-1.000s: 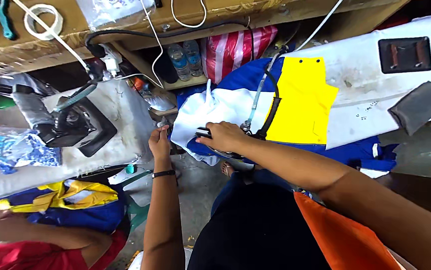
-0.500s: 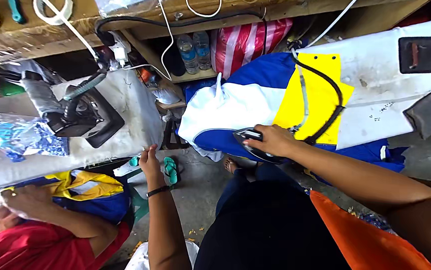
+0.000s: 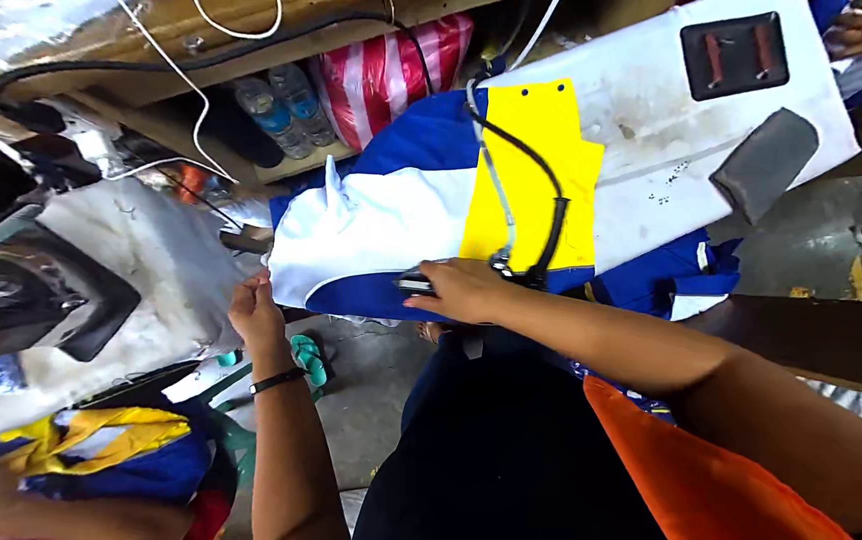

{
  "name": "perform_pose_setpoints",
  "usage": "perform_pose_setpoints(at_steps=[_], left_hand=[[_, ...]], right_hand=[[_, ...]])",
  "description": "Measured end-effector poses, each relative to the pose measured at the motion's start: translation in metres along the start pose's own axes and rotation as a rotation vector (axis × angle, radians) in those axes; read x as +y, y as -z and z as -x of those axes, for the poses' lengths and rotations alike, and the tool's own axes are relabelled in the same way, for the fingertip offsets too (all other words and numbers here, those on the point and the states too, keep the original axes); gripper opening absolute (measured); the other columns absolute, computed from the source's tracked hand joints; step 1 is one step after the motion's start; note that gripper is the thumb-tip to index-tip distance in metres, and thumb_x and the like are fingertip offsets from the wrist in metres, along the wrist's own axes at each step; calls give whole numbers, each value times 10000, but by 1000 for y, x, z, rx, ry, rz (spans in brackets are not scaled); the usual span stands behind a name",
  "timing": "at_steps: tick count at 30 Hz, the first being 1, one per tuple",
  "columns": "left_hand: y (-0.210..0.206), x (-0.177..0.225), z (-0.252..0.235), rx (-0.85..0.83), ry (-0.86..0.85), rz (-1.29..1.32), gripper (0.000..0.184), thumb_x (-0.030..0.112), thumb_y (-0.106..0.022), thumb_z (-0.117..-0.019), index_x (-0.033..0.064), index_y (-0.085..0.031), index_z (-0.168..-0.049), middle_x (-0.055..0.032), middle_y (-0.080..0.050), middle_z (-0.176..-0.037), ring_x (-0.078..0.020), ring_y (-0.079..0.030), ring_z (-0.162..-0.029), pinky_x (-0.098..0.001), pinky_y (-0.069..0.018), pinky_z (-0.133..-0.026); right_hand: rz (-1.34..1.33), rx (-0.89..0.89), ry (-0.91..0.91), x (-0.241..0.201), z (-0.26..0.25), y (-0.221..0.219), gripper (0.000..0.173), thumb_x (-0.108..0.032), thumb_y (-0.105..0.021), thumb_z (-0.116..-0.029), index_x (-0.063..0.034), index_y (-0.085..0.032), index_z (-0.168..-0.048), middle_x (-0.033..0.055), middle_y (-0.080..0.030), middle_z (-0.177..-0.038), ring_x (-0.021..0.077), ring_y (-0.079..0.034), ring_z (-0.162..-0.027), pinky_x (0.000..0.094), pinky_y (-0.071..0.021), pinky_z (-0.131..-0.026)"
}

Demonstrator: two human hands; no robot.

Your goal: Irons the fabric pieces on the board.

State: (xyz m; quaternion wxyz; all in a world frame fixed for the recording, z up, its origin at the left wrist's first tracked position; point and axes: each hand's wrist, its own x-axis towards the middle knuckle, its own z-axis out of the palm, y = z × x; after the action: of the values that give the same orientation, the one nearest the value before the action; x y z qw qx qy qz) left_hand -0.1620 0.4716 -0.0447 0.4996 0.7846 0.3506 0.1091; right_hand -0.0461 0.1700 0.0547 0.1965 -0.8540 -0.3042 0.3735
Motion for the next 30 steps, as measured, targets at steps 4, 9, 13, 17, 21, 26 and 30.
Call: perform_pose_setpoints(at_steps=[4, 9, 13, 17, 21, 26, 30], left_hand=[[-16, 18, 18, 75, 54, -38, 394, 222, -442, -1093, -89, -581, -1292, -204, -607, -1356, -171, -581, -1243, -361, -433, -1091], [-46, 32, 18, 173, 113, -110, 408, 185, -480, -1065, -99, -562, -1346, -269, -585, -1384, -277, -563, -1290, -401, -419, -1107], [-65, 43, 18, 224, 207, -303, 478, 233, -550, -1036, -46, -534, -1424, -332, -478, -1477, -449, -441, -1402, -577, -330, -1157], [-84, 57, 18, 268, 298, -430, 570, 286, -572, -1028, -22, -460, -1494, -345, -384, -1544, -503, -336, -1457, -622, -266, -1179], [-90, 63, 13, 244, 358, -523, 599, 325, -551, -1038, -11, -426, -1518, -346, -360, -1558, -517, -320, -1464, -661, -264, -1166], [-86, 66, 0, 231, 425, -597, 634, 361, -533, -1043, -13, -392, -1535, -349, -335, -1574, -534, -296, -1474, -722, -250, -1144], [-78, 57, -19, 223, 478, -642, 656, 389, -510, -1048, -10, -372, -1551, -348, -334, -1577, -529, -279, -1488, -745, -243, -1133]], right_hand=[[60, 10, -55, 80, 52, 19, 496, -538, -632, -988, -82, -662, -1183, 131, -697, -857, 336, -700, -812, 578, -555, -705], [-20, -75, -94, 183, 93, 85, 391, -476, -670, -987, -86, -670, -1005, 93, -631, -732, 262, -633, -651, 510, -524, -605], [-148, -10, -213, 263, 121, 148, 349, -409, -654, -1012, -60, -671, -1014, 84, -557, -631, 187, -518, -485, 400, -468, -484], [-175, 136, -352, 329, 111, 195, 412, -395, -619, -1037, 7, -667, -1118, 135, -524, -658, 243, -471, -521, 482, -442, -543], [-165, 283, -444, 374, 78, 228, 520, -474, -596, -1033, 21, -636, -1185, 174, -544, -733, 266, -477, -564, 509, -446, -580], [-68, 414, -449, 390, 52, 253, 626, -563, -581, -1008, 29, -627, -1208, 267, -614, -860, 386, -585, -690, 608, -477, -663], [299, 704, -284, 352, 68, 223, 661, -475, -552, -1007, 82, -542, -1363, 436, -496, -1344, 634, -466, -1269, 751, -380, -996]])
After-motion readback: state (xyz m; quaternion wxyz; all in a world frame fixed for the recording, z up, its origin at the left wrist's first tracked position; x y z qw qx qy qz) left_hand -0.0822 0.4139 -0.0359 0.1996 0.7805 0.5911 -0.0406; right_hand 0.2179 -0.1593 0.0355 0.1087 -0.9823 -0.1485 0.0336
